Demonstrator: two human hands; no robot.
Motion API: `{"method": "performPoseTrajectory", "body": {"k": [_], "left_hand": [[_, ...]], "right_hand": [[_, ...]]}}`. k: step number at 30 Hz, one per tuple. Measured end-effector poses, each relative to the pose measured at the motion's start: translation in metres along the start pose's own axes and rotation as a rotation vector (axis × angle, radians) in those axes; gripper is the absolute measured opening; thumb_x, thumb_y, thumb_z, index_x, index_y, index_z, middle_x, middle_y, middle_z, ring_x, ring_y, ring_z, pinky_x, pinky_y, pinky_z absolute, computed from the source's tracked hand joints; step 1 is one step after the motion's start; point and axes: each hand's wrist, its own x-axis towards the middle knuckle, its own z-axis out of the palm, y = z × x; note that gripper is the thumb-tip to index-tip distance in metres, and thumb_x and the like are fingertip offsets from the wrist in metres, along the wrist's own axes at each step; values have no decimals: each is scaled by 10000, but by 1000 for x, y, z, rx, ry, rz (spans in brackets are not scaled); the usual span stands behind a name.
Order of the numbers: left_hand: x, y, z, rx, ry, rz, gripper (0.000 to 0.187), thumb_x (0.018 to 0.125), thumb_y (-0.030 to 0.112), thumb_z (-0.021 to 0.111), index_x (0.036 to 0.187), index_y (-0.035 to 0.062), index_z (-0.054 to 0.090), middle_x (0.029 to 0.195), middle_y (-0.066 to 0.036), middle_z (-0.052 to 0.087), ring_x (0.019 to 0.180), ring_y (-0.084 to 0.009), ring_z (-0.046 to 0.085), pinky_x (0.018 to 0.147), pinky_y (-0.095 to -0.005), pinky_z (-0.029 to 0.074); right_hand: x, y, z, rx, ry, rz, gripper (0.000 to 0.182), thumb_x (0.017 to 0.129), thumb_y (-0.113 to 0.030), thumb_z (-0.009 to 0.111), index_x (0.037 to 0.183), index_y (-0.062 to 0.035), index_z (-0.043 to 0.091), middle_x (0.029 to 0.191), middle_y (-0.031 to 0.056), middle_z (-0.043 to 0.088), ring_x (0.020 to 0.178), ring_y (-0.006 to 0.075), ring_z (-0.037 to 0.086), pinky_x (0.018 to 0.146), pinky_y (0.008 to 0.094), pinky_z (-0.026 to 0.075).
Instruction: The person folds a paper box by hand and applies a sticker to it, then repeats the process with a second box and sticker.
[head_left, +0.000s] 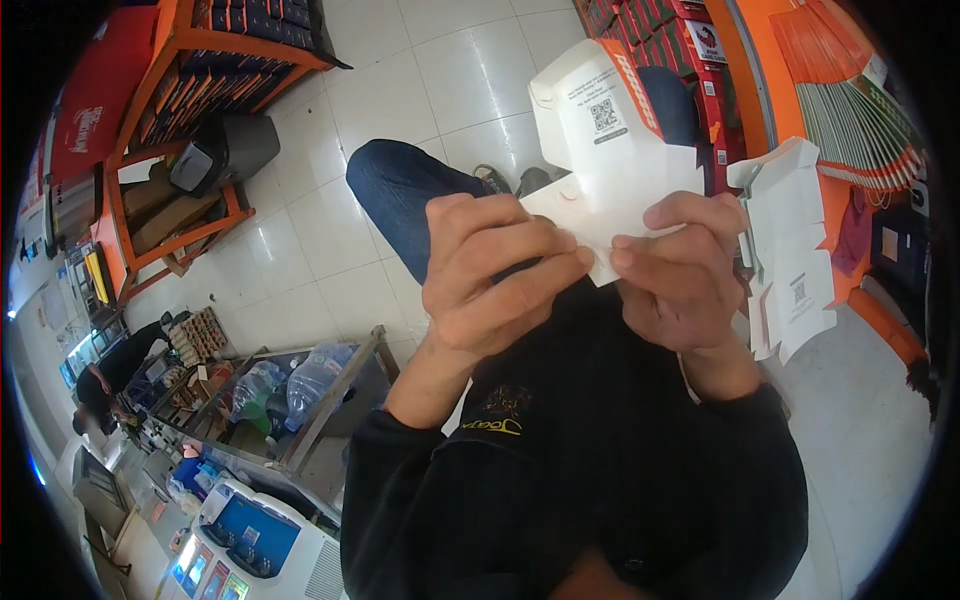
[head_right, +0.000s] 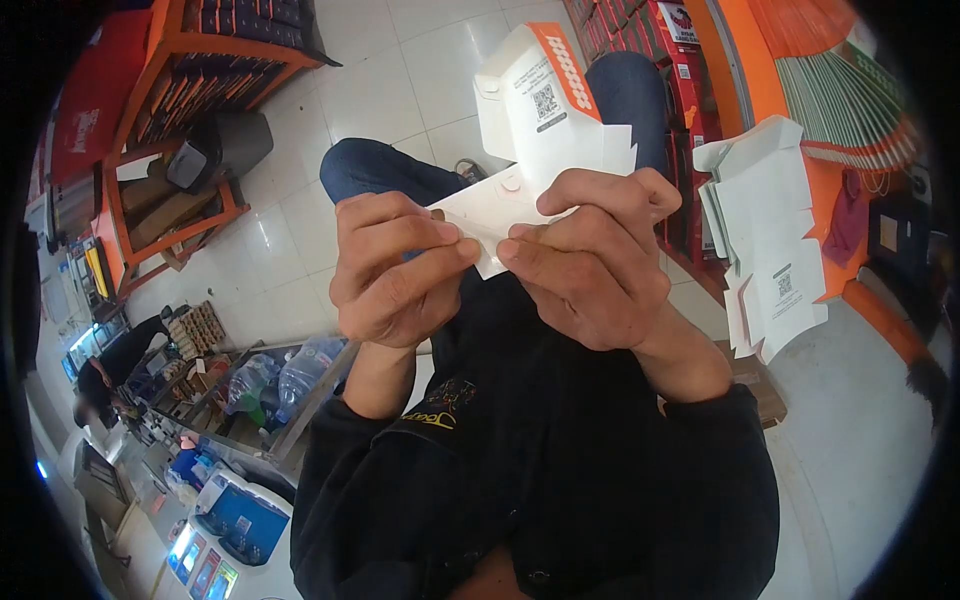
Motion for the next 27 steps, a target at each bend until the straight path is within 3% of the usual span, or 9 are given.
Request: {"method": "performPoseTrajectory", "body": {"k": [11,15,18,20,21,25,27], "left_hand": [[4,-3,3,-25,-55,-25,282,576,-62,745,802,101,706,840,-35,542,761,-225,592,661,-298,438],[4,-5,3,-44,-62,-35,279,584,-59,739,817,86,685,842,-44,554,766,-222,595,673,-302,446],[7,-5,-1,-27,-176,-121,261,630,-60,733,853,53,660,846,-57,585,763,-214,596,682,-302,450],[3,-6,-2,-250,-322,-438,241,699,-63,719,907,23,633,859,-78,621,771,-216,602,709,-289,450],[4,-4,-4,-328,-353,-521,173,777,-30,699,920,53,647,813,-59,601,690,-166,575,638,-284,378],[-7,-4,-12,-616,-469,-743,119,845,6,687,955,33,649,833,-35,633,704,-80,565,617,-238,374],[-15,-5,-12,-846,-461,-1008,92,896,19,649,986,-1,642,823,1,641,735,-26,544,604,-192,365]], "right_hand": [[0,-1,9,38,55,84,288,663,-46,815,904,-118,674,763,-23,589,849,188,618,777,355,298],[3,-1,7,48,33,114,260,663,-42,808,878,-108,677,746,-4,584,841,199,619,782,350,309],[11,5,6,95,-21,185,210,683,-63,800,852,-85,679,754,24,594,840,224,617,790,347,342],[18,13,3,294,-193,359,171,708,-86,786,839,-69,678,773,45,607,847,245,609,784,354,382],[21,16,-3,315,-317,372,157,735,-109,777,843,-61,674,797,58,630,860,254,610,776,358,410],[21,35,-1,576,-497,374,172,752,-130,785,823,-30,663,780,54,637,851,243,597,798,341,426],[24,38,-1,605,-548,403,173,766,-145,779,851,-39,671,819,64,650,877,249,607,811,351,439]]}}
